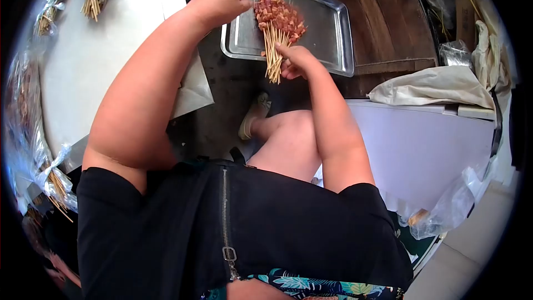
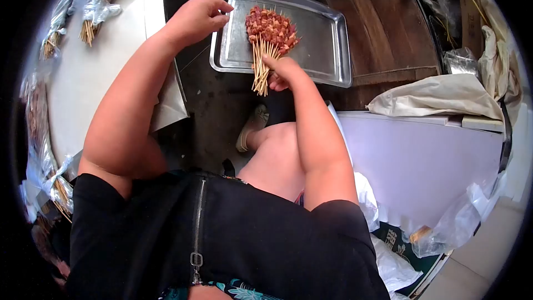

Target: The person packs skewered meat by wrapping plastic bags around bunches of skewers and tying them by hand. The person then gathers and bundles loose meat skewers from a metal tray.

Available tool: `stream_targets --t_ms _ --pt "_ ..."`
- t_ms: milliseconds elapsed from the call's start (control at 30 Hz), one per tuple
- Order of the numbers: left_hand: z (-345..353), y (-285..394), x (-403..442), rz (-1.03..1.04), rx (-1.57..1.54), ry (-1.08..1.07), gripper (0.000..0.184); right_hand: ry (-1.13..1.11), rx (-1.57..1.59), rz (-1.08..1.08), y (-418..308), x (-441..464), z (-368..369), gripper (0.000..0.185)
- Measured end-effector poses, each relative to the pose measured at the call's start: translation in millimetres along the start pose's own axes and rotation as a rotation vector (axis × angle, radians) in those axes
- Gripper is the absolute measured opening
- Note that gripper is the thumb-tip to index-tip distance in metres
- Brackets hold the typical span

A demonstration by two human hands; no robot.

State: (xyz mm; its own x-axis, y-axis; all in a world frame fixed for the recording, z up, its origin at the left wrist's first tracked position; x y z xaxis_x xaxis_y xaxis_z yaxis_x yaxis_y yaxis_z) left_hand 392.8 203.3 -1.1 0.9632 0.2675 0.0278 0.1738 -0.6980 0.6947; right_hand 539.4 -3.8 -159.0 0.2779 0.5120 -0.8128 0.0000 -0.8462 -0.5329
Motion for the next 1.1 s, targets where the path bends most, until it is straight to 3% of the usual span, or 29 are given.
stream_targets --t_ms 100,167,200,333,567,600,700,733,900,1100 --pt "0.7 -1.6 1.3 -0.006 -0.015 -0.003 0.029 0.081 0.163 -0.044 2.4 -10.6 -13.7 0.056" --pt "-0.5 0.1 -0.1 -0.007 -0.026 0.003 0.029 0.065 0.417 -0.115 8.4 -4.1 -21.3 0.044" --pt "0.0 -1.0 0.9 -0.013 -0.034 -0.003 0.03 0.059 0.444 -0.105 7.8 -6.5 -19.5 0.032" --pt "-0.3 0.2 1.0 -0.008 0.009 0.005 0.031 0.035 0.58 -0.134 14.6 9.3 -19.8 0.018" --pt "1.8 -2.2 1.5 -0.03 -0.022 0.003 0.03 0.262 0.673 -0.137 23.4 2.1 -36.3 0.015" --pt "1.6 -2.0 1.5 -0.03 -0.022 0.009 0.03 0.299 0.744 -0.225 23.4 2.8 -37.0 0.013" --pt "-0.2 2.2 0.8 -0.02 -0.007 0.001 0.03 0.401 0.625 -0.41 10.0 -0.8 -51.3 0.013" --pt "-2.1 5.2 -0.7 -0.02 -0.007 0.001 0.03 0.333 0.681 -0.471 2.5 -5.4 -49.1 0.018" --pt "-1.7 8.8 -3.0 -0.049 -0.082 -0.052 0.03 0.254 0.502 -0.291 -7.4 -7.1 -27.0 0.026" --pt "0.3 1.4 0.8 -0.045 -0.042 -0.017 0.03 0.259 0.355 -0.217 -10.5 -2.1 -22.6 0.017"
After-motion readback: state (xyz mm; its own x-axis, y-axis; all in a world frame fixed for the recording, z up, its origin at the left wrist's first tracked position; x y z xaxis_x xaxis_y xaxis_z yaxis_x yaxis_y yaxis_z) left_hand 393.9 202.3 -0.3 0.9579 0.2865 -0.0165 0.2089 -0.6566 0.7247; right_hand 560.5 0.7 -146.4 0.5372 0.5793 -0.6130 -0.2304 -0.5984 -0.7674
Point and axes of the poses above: each hand's wrist, its own x-axis towards the middle knuckle, its own z-axis out of the palm, y = z × x, the point moved 7 cm from there along x, towards the middle knuckle, and after that the axes turned 14 degrees about -y, right-handed, at the moved point
